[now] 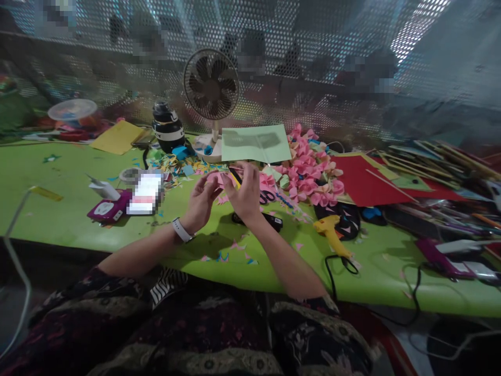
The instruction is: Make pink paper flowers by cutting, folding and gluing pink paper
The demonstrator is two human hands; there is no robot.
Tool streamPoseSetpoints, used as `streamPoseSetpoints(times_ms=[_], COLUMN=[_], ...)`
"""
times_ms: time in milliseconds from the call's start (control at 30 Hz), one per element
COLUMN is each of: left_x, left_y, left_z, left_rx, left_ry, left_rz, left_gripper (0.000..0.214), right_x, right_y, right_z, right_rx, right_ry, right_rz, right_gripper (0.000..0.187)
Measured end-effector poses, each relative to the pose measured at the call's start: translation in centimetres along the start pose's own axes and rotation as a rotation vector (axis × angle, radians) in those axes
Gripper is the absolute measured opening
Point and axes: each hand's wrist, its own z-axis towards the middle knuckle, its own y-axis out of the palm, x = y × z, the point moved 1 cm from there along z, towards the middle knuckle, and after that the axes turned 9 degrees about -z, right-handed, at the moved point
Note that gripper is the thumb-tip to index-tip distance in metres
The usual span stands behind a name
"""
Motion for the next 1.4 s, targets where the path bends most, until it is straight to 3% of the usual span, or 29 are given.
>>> streamPoseSetpoints(times_ms=[133, 233, 300, 433, 533, 700, 900, 1167, 1400], left_x=[-0.1, -0.1, 0.4, 1.9, 2.7, 2.8, 2.9, 3.2, 3.3], left_y=[-0.2, -0.3, -0.5, -1.3, -1.8, -2.2, -2.2, -2.2, -2.2], left_z=[-0.1, -0.2, -0.1, 0.6, 1.1, 1.2, 0.9, 1.3, 1.3], left_rx=[-0.050, -0.082, -0.099, -0.137, -0.222, -0.265, -0.243, -0.222, -0.255], left_ry=[0.067, 0.041, -0.030, -0.316, -0.414, -0.427, -0.455, -0.507, -0.474], left_rz=[0.067, 0.105, 0.162, 0.380, 0.497, 0.534, 0.543, 0.511, 0.492], left_gripper=[0.044, 0.044, 0.040, 0.032, 0.029, 0.030, 0.026, 0.025, 0.029], right_x=[-0.4, -0.2, 0.2, 1.3, 1.8, 2.2, 1.8, 1.8, 1.7], right_y=[-0.4, -0.8, -1.3, -2.4, -2.9, -3.3, -3.5, -3.6, -3.4], right_z=[0.2, 0.1, 0.1, -0.4, -0.8, -1.4, -1.8, -1.7, -2.0], right_rx=[-0.356, -0.452, -0.496, -0.595, -0.659, -0.622, -0.654, -0.620, -0.596], right_ry=[0.218, 0.258, 0.261, 0.260, 0.265, 0.252, 0.360, 0.357, 0.372], right_rz=[0.251, 0.346, 0.336, 0.319, 0.326, 0.257, 0.434, 0.458, 0.473], right_gripper=[0.050, 0.057, 0.057, 0.054, 0.051, 0.047, 0.052, 0.048, 0.047])
